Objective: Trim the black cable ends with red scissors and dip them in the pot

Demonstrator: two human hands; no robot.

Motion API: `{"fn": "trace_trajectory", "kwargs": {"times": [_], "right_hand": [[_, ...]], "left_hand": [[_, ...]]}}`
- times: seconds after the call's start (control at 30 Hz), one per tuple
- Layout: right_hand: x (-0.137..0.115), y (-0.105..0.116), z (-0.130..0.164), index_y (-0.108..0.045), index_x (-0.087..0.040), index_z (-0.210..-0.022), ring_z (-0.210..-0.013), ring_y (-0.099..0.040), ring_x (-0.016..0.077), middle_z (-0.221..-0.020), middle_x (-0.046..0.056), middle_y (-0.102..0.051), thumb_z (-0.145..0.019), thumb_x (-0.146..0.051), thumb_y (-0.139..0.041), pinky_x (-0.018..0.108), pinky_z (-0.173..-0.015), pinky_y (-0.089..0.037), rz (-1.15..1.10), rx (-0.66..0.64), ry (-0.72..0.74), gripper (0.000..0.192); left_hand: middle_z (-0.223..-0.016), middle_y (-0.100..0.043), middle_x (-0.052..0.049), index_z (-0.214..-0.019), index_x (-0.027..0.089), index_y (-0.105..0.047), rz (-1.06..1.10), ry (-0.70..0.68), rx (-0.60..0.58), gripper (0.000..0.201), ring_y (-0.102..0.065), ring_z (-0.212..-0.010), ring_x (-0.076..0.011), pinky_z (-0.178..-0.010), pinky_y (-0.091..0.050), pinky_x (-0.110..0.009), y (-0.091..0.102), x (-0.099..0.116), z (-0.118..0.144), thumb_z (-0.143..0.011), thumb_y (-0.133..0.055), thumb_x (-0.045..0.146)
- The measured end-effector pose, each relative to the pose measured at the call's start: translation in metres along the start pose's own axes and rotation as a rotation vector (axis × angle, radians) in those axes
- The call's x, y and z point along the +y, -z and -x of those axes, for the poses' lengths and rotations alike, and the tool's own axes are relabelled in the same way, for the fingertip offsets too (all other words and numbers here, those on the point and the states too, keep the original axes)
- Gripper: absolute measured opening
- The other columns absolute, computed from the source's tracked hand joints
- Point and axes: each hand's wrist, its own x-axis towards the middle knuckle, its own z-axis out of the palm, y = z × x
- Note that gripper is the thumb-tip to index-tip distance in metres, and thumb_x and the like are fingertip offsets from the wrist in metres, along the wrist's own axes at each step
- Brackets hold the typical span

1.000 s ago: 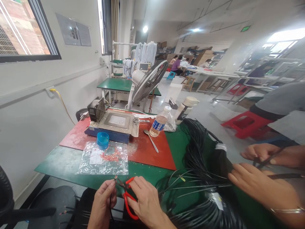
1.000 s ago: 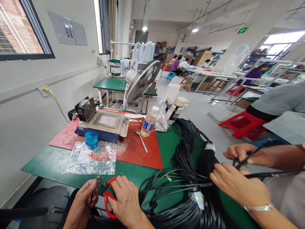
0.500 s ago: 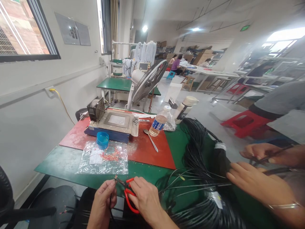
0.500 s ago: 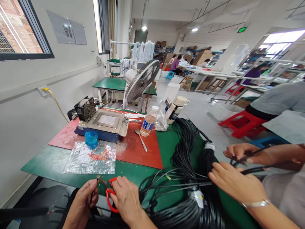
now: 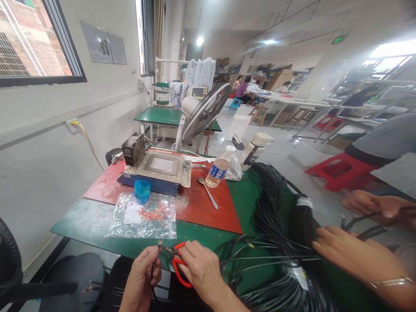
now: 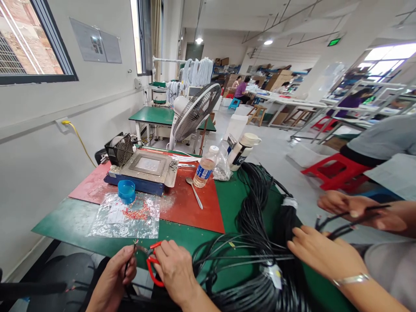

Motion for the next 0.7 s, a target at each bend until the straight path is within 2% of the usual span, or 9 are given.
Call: {"fn": "trace_trajectory", "kwargs": {"times": [0.23,0.53,0.7], "right_hand": [[-0.0005,0.0023,0.002,-0.052,-0.02,-0.078,-0.063,-0.044,0.0155,-0.071,0.0,-0.056,-0.081,-0.017,-0.058,0.029,-0.055,-0.022,0.025,-0.064,-0.033,0.008],[0.0016,0.0007,-0.0006,-0.052,-0.021,-0.076,-0.066,-0.045,0.0156,-0.073,-0.002,-0.057,-0.065,-0.014,-0.071,0.028,-0.056,-0.023,0.039,-0.079,-0.058,0.023],[0.0065,-0.0041,0.0041,-0.051,-0.02,-0.07,-0.061,-0.045,0.0143,-0.068,-0.003,-0.055,-0.065,-0.007,-0.068,0.028,-0.053,-0.021,0.054,-0.078,-0.011,0.022]], "left_hand": [[-0.051,-0.035,0.007,-0.062,0.016,-0.048,-0.038,-0.028,0.021,0.04,-0.023,-0.045,-0.0045,-0.042,-0.014,-0.02,-0.0005,-0.0006,0.0002,-0.061,-0.074,0.047],[-0.05,-0.034,0.007,-0.063,0.015,-0.052,-0.082,-0.056,0.041,0.035,-0.022,-0.045,-0.0043,-0.043,-0.014,-0.021,0.0004,-0.0028,0.0,-0.064,-0.073,0.044],[-0.05,-0.036,0.007,-0.065,0.015,-0.053,-0.088,-0.049,0.033,0.034,-0.022,-0.044,-0.0042,-0.042,-0.014,-0.02,0.0027,-0.0052,-0.0009,-0.065,-0.072,0.043]]}}
